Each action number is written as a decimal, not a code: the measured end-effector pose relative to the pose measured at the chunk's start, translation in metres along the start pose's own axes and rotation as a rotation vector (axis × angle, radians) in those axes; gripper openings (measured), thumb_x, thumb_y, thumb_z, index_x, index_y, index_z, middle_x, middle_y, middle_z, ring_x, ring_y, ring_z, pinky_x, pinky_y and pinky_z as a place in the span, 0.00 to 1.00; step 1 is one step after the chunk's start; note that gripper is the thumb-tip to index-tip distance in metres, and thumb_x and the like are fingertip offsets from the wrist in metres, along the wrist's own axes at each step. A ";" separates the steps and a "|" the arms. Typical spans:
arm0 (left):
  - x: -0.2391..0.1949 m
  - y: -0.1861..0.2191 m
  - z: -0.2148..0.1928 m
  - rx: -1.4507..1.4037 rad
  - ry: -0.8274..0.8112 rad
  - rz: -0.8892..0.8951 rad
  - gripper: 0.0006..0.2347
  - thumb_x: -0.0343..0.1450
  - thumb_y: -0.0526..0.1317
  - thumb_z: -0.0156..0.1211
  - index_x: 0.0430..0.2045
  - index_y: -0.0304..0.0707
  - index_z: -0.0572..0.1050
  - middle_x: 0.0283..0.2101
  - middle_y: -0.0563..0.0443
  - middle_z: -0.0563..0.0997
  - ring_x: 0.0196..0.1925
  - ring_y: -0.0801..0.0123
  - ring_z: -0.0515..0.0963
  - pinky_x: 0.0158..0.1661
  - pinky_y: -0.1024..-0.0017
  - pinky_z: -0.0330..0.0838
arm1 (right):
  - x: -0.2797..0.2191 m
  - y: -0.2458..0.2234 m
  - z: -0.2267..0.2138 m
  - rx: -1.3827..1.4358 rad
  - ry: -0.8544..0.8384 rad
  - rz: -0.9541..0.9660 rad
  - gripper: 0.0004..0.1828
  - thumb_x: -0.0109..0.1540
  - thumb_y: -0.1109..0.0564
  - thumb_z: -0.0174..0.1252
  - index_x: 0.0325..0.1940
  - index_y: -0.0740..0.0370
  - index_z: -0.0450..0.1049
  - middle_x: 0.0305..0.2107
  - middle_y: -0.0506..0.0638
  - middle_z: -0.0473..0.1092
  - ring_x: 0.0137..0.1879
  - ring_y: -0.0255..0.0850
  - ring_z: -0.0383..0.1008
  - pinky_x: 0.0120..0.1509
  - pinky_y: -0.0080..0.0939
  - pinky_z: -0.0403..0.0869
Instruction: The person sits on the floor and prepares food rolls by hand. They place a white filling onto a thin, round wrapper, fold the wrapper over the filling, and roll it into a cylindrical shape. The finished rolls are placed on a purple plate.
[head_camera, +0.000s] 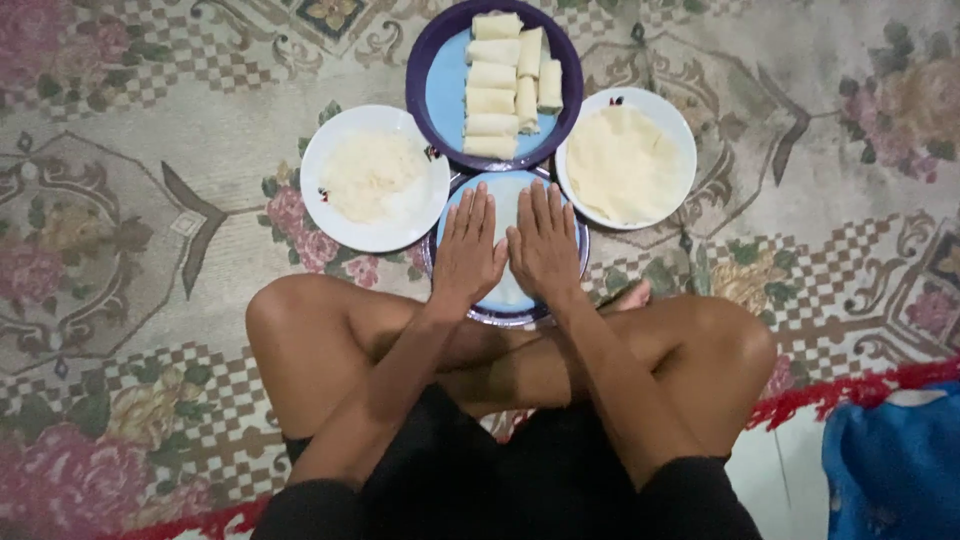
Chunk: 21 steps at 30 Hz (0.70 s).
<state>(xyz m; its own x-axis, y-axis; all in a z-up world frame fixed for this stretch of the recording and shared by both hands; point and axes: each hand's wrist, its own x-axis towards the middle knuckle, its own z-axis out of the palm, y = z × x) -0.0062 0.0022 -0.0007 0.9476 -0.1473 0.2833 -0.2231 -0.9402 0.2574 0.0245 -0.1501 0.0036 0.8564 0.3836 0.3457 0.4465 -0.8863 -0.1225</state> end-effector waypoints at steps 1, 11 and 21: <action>-0.003 0.000 0.002 0.000 -0.008 -0.004 0.28 0.81 0.50 0.40 0.75 0.32 0.51 0.80 0.37 0.44 0.82 0.49 0.42 0.77 0.53 0.34 | -0.004 -0.001 0.002 0.005 -0.008 0.001 0.32 0.73 0.43 0.44 0.77 0.62 0.59 0.74 0.61 0.55 0.80 0.60 0.51 0.80 0.62 0.50; -0.004 -0.008 0.003 0.041 0.029 -0.025 0.29 0.79 0.50 0.41 0.75 0.31 0.53 0.79 0.37 0.48 0.82 0.48 0.45 0.77 0.52 0.37 | 0.003 -0.004 -0.010 0.063 -0.217 0.014 0.37 0.74 0.40 0.39 0.81 0.64 0.49 0.78 0.64 0.44 0.83 0.64 0.38 0.82 0.68 0.41; -0.012 -0.024 -0.024 -0.073 0.046 -0.001 0.28 0.79 0.46 0.40 0.76 0.31 0.50 0.80 0.35 0.47 0.81 0.45 0.48 0.77 0.51 0.42 | 0.002 -0.020 -0.026 0.047 -0.456 -0.013 0.41 0.73 0.34 0.29 0.83 0.61 0.44 0.80 0.60 0.37 0.84 0.61 0.31 0.84 0.65 0.34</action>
<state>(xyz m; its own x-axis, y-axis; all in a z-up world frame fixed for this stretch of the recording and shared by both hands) -0.0179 0.0340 0.0121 0.9369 -0.1307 0.3243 -0.2399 -0.9151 0.3241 0.0104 -0.1387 0.0306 0.8727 0.4786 -0.0966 0.4598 -0.8722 -0.1666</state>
